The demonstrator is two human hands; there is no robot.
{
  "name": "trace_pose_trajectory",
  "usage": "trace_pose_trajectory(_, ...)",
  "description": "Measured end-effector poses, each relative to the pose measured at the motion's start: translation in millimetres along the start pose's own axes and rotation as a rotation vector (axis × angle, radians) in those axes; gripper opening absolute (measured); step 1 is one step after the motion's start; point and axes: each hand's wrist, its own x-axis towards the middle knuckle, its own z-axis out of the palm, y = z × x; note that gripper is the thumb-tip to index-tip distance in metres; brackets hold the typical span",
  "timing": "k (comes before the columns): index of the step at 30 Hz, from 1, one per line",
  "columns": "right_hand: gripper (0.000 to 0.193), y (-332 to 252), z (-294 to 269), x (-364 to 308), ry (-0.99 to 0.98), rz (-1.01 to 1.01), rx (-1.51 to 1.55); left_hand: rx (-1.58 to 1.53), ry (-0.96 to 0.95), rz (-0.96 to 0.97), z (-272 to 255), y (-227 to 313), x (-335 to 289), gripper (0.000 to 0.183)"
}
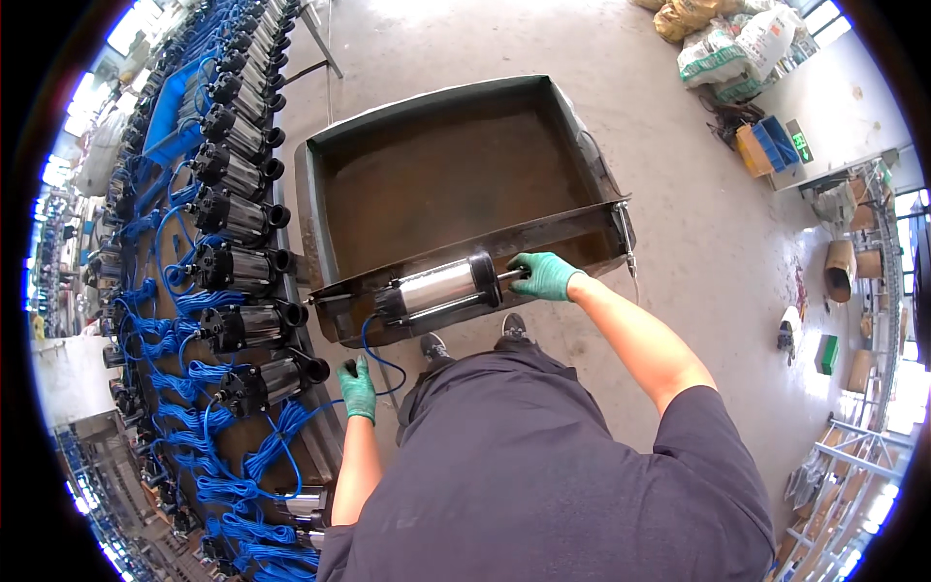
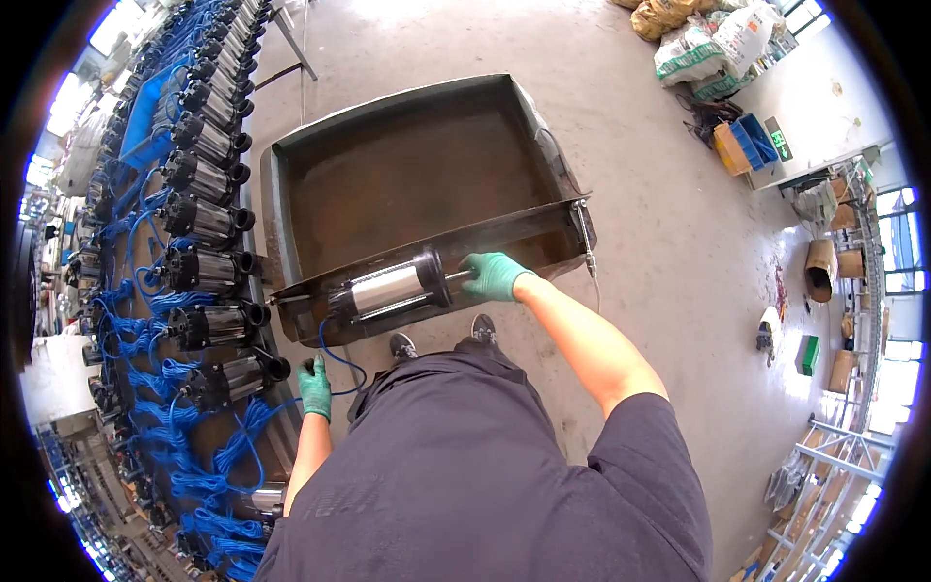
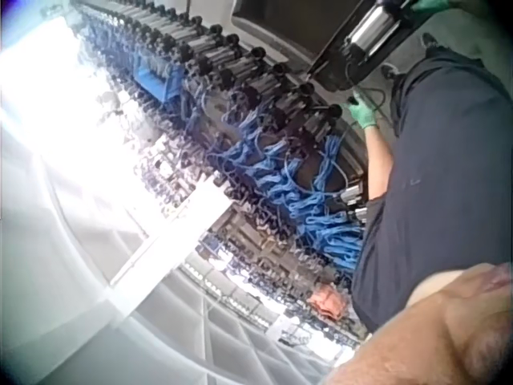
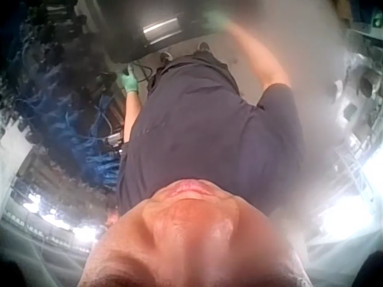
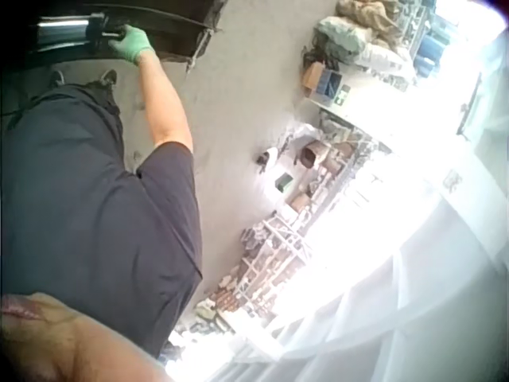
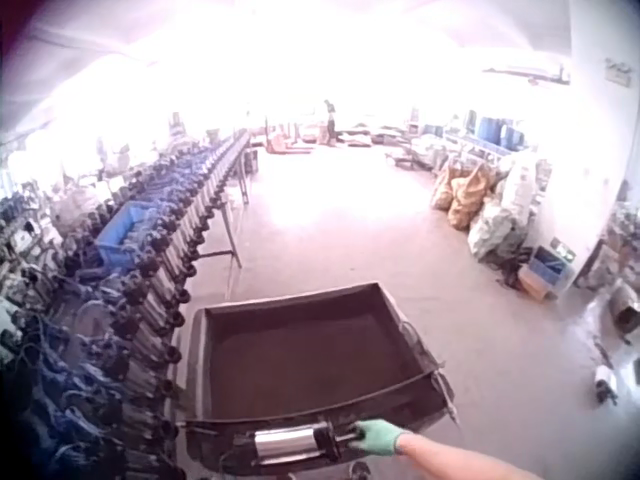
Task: The person tests water pumps by placing them into a tank of water. The person removes a pump from a line, places it into the water tank, and then returns it to the line.
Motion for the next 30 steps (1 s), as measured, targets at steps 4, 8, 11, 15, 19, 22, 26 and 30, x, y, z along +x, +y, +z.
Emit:
trace_pose_trajectory(4,0.041,4.3,-0.6,-7.5,0.078,0.177,0.607,-0.345,-0.219,-0.289,3.5,-1.6,-2.0,0.067)
trace_pose_trajectory(8,0.029,11.8,-7.7,-31.5,0.313,0.367,0.994,-0.455,-0.326,-0.343,1.1,20.6,2.8,0.055)
trace_pose_trajectory(11,0.024,52.1,-10.4,-47.4,0.751,0.447,1.067,-0.38,-0.357,-0.275,-10.2,29.2,9.4,0.038)
trace_pose_trajectory(15,0.018,113.6,-28.1,-56.1,1.11,0.561,1.075,-0.467,-0.414,-0.261,-36.5,118.2,-13.8,0.028)
trace_pose_trajectory(19,0.021,171.0,-33.9,-57.4,1.142,0.717,1.057,-0.429,-0.426,-0.135,-30.3,184.0,-28.3,0.028)
trace_pose_trajectory(22,0.029,176.0,-31.4,-73.7,0.883,0.705,0.033,-0.514,-0.456,0.053,-48.9,233.5,-53.1,0.03)
trace_pose_trajectory(26,0.033,72.7,-59.1,-87.4,0.779,0.728,-0.203,-0.329,-0.582,0.345,-74.6,288.7,-82.4,0.033)
trace_pose_trajectory(30,0.036,51.4,-51.6,-69.0,0.63,0.391,-0.03,-0.109,-0.621,0.667,-34.8,340.0,-90.1,0.028)
